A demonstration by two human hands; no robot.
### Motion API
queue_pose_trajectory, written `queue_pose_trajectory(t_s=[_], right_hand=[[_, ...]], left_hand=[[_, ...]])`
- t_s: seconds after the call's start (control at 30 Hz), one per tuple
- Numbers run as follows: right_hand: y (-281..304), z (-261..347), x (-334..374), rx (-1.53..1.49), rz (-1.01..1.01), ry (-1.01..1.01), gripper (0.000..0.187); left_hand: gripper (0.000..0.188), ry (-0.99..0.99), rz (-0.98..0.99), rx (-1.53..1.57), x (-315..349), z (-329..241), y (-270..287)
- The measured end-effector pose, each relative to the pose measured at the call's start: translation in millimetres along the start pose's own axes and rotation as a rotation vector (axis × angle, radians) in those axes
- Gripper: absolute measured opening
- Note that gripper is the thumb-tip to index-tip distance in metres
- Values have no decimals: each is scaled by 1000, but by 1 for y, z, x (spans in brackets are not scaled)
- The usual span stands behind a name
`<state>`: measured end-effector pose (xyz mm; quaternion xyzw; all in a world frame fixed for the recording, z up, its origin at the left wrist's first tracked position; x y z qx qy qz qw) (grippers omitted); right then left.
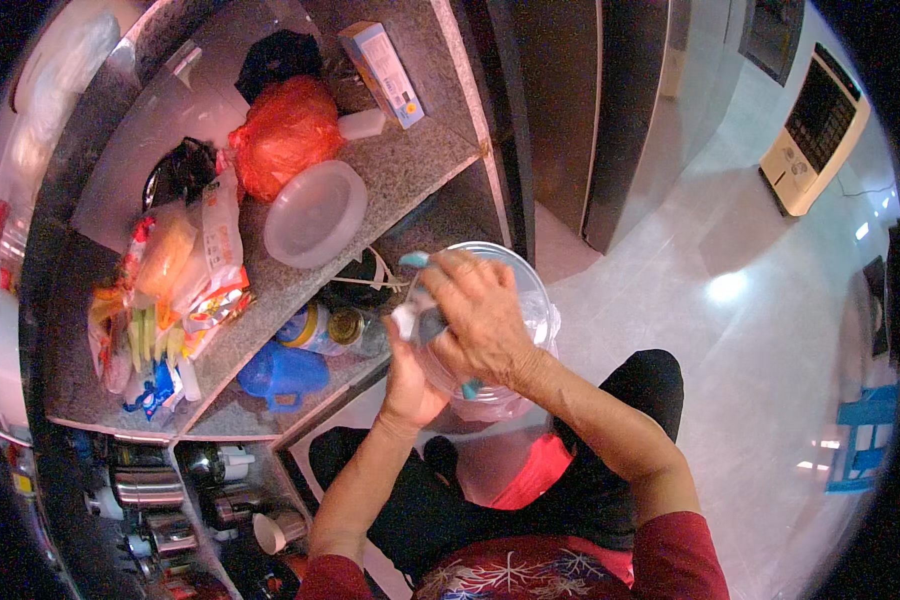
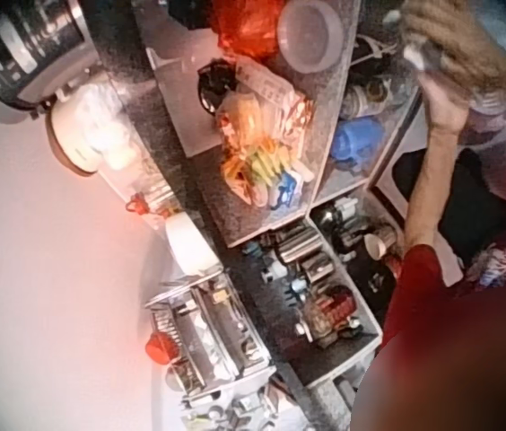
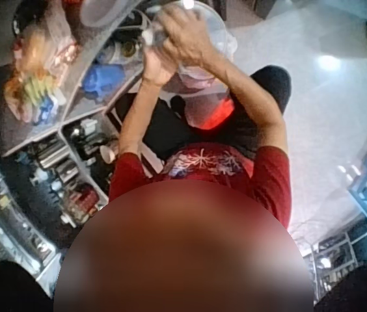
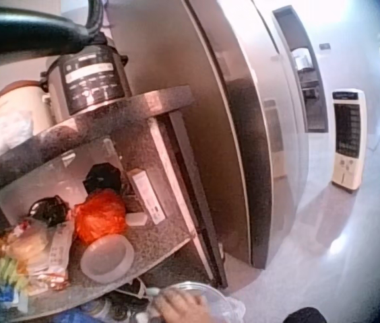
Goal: The person sits on the floor and wipes the inside and outside of several clear plastic container lids using a blue cloth. They pick up each lid from a stack, wipe it thoroughly, and place it into a pink bucket.
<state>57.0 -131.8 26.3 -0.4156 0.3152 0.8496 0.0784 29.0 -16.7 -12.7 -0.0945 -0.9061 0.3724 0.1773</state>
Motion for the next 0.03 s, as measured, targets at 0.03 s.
queue_pose_trajectory(t_s=[0.03], right_hand=[[-1, 4, 4, -6, 68, 41, 63]], left_hand=[[79, -8, 52, 59, 2, -3, 1]])
Point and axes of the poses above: each hand's wrist, its own x-axis away from the middle knuckle, its own y-axis out of the back of the hand, z = x × y, the point moved 3 cm from there along -x, towards the middle knuckle, and after that the axes turned 8 degrees about -z, right-handed, at the moved point
